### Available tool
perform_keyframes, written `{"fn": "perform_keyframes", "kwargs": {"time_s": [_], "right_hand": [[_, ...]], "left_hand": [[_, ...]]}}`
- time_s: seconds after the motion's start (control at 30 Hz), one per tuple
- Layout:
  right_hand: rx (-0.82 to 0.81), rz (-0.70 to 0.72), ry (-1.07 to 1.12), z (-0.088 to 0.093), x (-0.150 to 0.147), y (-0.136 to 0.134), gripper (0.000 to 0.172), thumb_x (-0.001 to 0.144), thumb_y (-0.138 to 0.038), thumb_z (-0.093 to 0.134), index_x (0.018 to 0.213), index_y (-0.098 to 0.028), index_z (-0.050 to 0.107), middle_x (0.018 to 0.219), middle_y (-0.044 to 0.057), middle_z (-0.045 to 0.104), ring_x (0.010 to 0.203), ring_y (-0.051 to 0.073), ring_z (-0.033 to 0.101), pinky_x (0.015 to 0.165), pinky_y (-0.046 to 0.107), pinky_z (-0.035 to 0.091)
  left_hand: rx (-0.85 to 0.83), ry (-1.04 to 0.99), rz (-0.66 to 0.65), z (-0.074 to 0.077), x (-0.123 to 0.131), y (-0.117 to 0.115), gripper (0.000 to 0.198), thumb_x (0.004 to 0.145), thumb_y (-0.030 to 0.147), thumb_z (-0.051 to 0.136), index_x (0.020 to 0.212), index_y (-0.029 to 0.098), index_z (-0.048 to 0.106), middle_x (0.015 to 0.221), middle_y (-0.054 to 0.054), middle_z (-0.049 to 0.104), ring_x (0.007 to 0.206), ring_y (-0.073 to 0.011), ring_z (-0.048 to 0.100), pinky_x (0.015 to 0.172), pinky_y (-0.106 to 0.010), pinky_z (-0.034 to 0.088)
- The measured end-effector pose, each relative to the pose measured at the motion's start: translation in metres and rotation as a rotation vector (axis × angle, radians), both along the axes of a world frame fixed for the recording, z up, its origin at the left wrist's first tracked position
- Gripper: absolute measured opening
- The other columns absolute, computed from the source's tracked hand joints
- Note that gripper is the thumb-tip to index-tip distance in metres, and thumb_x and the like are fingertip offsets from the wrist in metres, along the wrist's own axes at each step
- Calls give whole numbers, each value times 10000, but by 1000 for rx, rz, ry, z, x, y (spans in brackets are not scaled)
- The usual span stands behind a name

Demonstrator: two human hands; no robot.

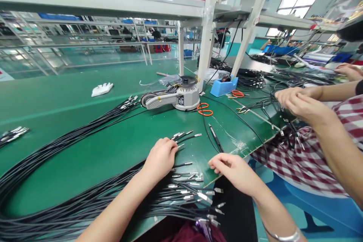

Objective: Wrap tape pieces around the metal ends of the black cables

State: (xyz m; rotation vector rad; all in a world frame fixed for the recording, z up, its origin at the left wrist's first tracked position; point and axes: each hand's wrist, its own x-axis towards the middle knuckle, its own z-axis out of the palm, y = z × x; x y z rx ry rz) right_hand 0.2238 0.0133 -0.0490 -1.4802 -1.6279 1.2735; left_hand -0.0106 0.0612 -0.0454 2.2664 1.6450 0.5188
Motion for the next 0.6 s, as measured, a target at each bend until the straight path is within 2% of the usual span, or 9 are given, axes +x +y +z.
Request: {"fn": "perform_keyframes", "kwargs": {"time_s": [0.1, 0.17, 0.23, 0.37, 0.43, 0.53, 0.6], "right_hand": [[-13, -39, 84, 5, 4, 12, 262, 833, -359, 513, 819, -160, 683, 789, 63, 682, 708, 173, 618, 657, 290, 470], [-8, -27, 126, 6, -1, 19, 272, 821, -374, 531, 816, -151, 687, 759, 63, 677, 685, 164, 612, 642, 285, 466], [-1, -3, 154, 7, -9, 26, 283, 815, -389, 540, 814, -147, 688, 740, 60, 672, 675, 158, 608, 630, 278, 461], [38, -4, 192, 10, -29, 40, 300, 814, -409, 543, 820, -142, 681, 737, 55, 661, 665, 145, 597, 624, 270, 453], [68, -17, 225, 13, -42, 47, 296, 796, -409, 571, 888, -147, 674, 765, 50, 660, 676, 145, 595, 624, 269, 452], [117, 28, 264, 19, -64, 58, 327, 747, -373, 639, 993, -159, 660, 818, 39, 664, 702, 139, 588, 639, 262, 452], [155, 61, 260, 20, -78, 62, 272, 735, -350, 655, 921, -154, 680, 793, 30, 670, 687, 131, 578, 653, 258, 450]], "left_hand": [[-248, -431, 86, 8, -5, -4, 200, 853, 283, 427, 936, 179, 576, 742, -18, 611, 649, -147, 551, 598, -271, 440], [-388, -687, 120, 13, -8, -7, 291, 818, 318, 471, 1053, 169, 557, 688, 8, 579, 527, -105, 483, 474, -215, 368], [-448, -848, 154, 16, -8, -9, 388, 770, 355, 540, 1099, 152, 570, 668, 16, 556, 467, -69, 402, 421, -182, 286], [-481, -994, 251, 18, -9, -12, 421, 657, 438, 671, 932, 119, 650, 604, 32, 511, 417, -28, 315, 390, -162, 198], [-504, -1027, 258, 17, -11, -11, 386, 637, 453, 686, 812, 111, 646, 533, 50, 470, 395, -23, 302, 381, -158, 177], [-577, -1073, 183, 13, -16, -10, 341, 670, 455, 640, 701, 118, 598, 462, 50, 464, 365, -36, 327, 372, -162, 213], [-606, -1055, 133, 11, -18, -10, 309, 684, 432, 609, 697, 125, 584, 520, 12, 541, 387, -62, 398, 372, -176, 275]]}}
